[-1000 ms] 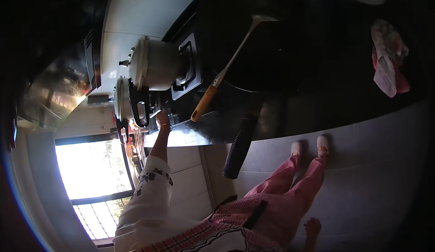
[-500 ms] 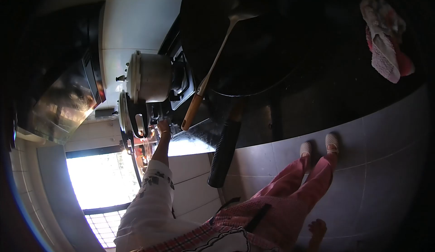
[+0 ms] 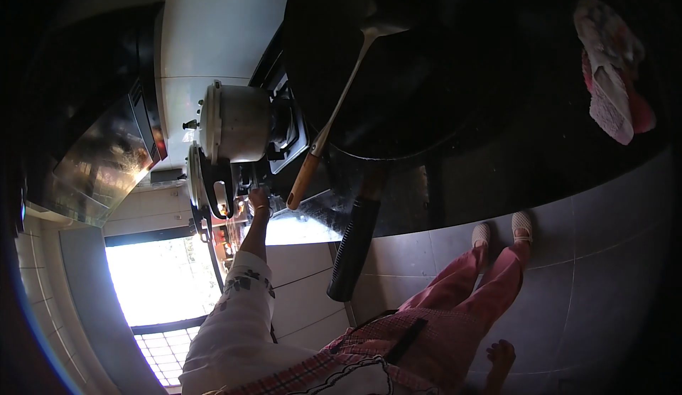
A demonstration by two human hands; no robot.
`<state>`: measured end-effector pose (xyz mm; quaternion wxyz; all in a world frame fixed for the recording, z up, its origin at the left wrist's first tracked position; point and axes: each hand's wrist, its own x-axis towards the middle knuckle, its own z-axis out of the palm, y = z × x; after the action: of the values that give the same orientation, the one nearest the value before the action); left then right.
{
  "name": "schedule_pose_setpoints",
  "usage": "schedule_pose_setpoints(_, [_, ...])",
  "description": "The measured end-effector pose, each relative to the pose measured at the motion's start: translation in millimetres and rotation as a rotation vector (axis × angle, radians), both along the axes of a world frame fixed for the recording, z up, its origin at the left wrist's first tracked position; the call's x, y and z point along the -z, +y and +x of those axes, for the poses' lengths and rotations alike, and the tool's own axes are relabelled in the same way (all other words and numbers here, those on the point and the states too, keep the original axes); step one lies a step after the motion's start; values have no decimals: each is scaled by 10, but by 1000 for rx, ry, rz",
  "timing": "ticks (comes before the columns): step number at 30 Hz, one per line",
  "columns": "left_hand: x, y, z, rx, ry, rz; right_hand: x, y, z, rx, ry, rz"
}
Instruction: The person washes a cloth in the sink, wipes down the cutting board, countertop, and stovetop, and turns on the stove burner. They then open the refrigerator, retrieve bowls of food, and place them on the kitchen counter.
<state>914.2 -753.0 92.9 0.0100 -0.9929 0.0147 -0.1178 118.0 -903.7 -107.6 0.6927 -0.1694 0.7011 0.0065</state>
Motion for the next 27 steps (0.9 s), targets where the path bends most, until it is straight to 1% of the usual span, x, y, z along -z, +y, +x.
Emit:
schedule_pose_setpoints(1, [19,9,10,0,-1,0,-7,-11,10,4,-9,4])
schedule_pose_setpoints(3, [72,24,25,109,-131,-76,-31,-37,30,4,-18,-4])
schedule_pose_setpoints(7, [57,3,-1,123,-128,-15,-38,-58,61,-14,-17,-20])
schedule_pose_setpoints(9, [61,-16,-28,112,-159,-59,-17,-58,63,-24,-17,-14])
schedule_pose_setpoints(13, [87,44,53,67,-148,-71,-3,-53,61,-24,-41,-16])
schedule_pose_setpoints(15, [76,87,115,-90,-21,26,-6,-58,65,-23,-42,-26])
schedule_pose_setpoints(22, [103,131,161,-94,-10,38,-25,-81,95,-7,-26,-38])
schedule_pose_setpoints(24, [97,117,141,-58,-29,65,0,-67,69,-11,-37,-40])
schedule_pose_setpoints(27, [127,166,193,-67,-49,51,3,-68,65,-14,-49,-41])
